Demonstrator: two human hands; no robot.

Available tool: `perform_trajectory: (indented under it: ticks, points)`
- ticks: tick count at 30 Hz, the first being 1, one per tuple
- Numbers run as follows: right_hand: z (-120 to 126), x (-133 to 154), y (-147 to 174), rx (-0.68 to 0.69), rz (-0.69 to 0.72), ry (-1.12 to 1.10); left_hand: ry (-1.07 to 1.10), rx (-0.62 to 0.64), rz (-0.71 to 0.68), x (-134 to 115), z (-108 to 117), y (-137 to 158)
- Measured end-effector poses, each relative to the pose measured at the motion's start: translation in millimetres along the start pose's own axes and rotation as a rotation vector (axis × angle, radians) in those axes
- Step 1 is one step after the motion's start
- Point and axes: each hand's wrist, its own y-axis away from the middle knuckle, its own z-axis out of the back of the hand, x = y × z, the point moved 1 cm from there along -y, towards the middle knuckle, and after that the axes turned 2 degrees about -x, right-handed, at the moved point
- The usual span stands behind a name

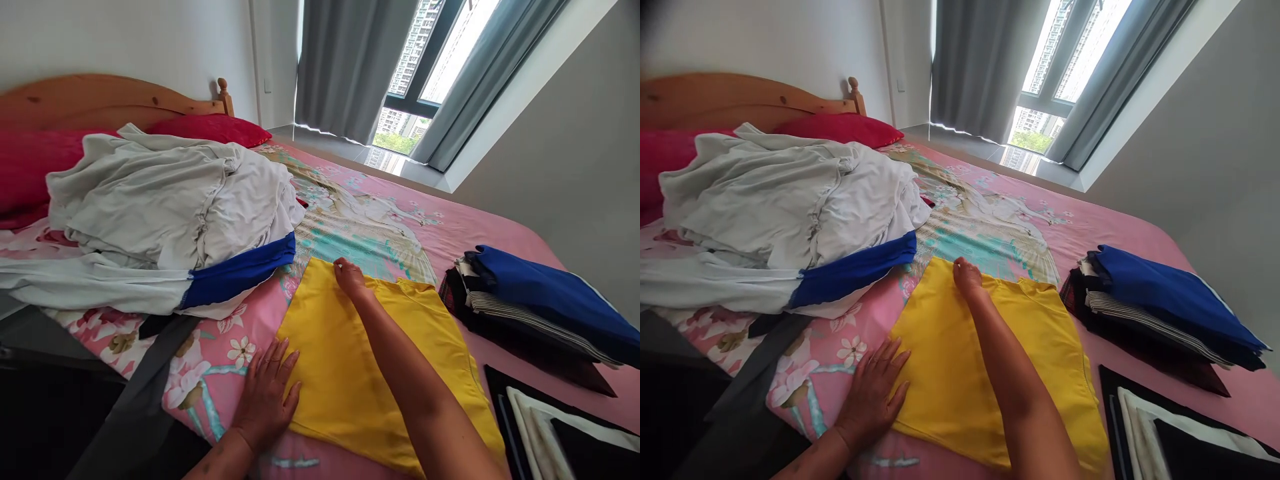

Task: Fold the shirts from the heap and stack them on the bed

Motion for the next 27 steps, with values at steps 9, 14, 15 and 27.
perform_trajectory:
  ticks: [9, 14, 15, 27]
  points:
    - [-51, 54, -14, 0.07, -0.074, -0.034, 0.097, 0.004, 0.071, -7, 11, 0]
    - [-57, 47, 4, -0.026, -0.101, -0.038, 0.188, -0.073, 0.144, -7, 19, 2]
    - [-58, 46, 6, -0.041, -0.104, -0.043, 0.198, -0.089, 0.185, -5, 22, 4]
    - [-74, 36, 8, -0.243, -0.111, -0.067, 0.288, -0.015, 0.17, 40, 38, 20]
